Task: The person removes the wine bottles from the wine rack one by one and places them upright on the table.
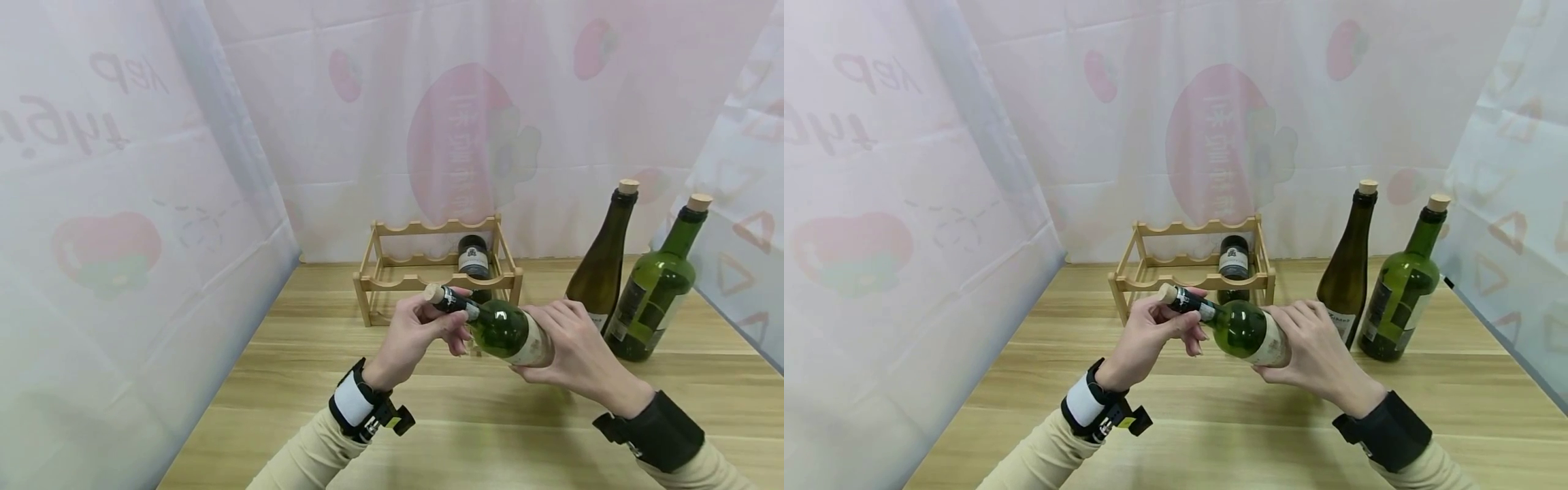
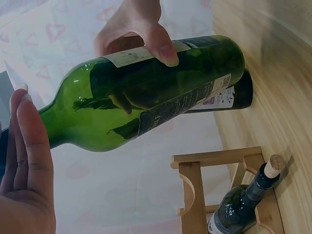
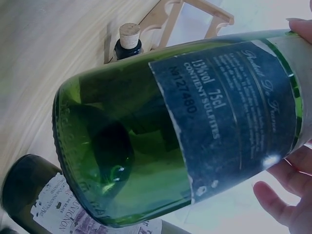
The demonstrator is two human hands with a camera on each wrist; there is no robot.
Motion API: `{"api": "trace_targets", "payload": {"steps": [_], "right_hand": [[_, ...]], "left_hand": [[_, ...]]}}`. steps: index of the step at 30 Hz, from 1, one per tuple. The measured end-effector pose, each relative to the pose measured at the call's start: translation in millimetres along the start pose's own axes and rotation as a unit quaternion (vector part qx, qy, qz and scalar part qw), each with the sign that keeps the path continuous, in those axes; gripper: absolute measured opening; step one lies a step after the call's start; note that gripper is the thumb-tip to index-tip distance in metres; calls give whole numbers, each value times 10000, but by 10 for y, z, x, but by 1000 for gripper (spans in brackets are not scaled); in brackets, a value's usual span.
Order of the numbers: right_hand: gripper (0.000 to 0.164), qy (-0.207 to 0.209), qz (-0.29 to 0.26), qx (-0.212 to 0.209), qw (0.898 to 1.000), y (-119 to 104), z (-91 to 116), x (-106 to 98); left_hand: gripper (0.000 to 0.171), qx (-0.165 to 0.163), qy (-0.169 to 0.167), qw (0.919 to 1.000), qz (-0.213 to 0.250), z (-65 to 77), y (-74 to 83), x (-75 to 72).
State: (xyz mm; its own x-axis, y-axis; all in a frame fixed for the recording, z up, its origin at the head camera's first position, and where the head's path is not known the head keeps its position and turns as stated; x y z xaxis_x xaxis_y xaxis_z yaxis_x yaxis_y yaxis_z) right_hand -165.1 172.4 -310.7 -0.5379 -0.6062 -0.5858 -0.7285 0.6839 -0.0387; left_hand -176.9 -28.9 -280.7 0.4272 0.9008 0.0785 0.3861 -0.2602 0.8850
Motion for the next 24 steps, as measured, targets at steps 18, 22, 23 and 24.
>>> {"api": "trace_targets", "payload": {"steps": [18, 22, 23, 24], "right_hand": [[75, 75, 75, -46, 9999, 41, 50, -56], [75, 101, 51, -51, 9999, 50, 62, -68], [75, 104, 39, -46, 9999, 52, 66, -70], [75, 106, 33, -44, 9999, 53, 71, -72]], "left_hand": [[35, -33, -95, 9999, 76, -25, -52, 67], [35, -27, -102, 9999, 72, -24, -62, 83], [35, -28, -105, 9999, 79, -24, -66, 87], [35, -22, -108, 9999, 93, -24, -68, 91]]}}
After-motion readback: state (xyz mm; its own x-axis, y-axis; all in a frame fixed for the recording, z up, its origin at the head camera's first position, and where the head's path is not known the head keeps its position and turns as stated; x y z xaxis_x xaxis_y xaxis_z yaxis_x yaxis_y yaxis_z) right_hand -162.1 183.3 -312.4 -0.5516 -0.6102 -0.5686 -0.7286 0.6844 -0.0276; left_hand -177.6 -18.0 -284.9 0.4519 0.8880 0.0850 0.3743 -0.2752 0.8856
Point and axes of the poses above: each hand's wrist, its own z-axis away from the middle knuckle, its own x-axis out of the palm, y = z × x, the point moved 7 cm from there along -z, towards the middle knuckle, and after that the axes turned 7 degrees about y, right-handed, at the moved point
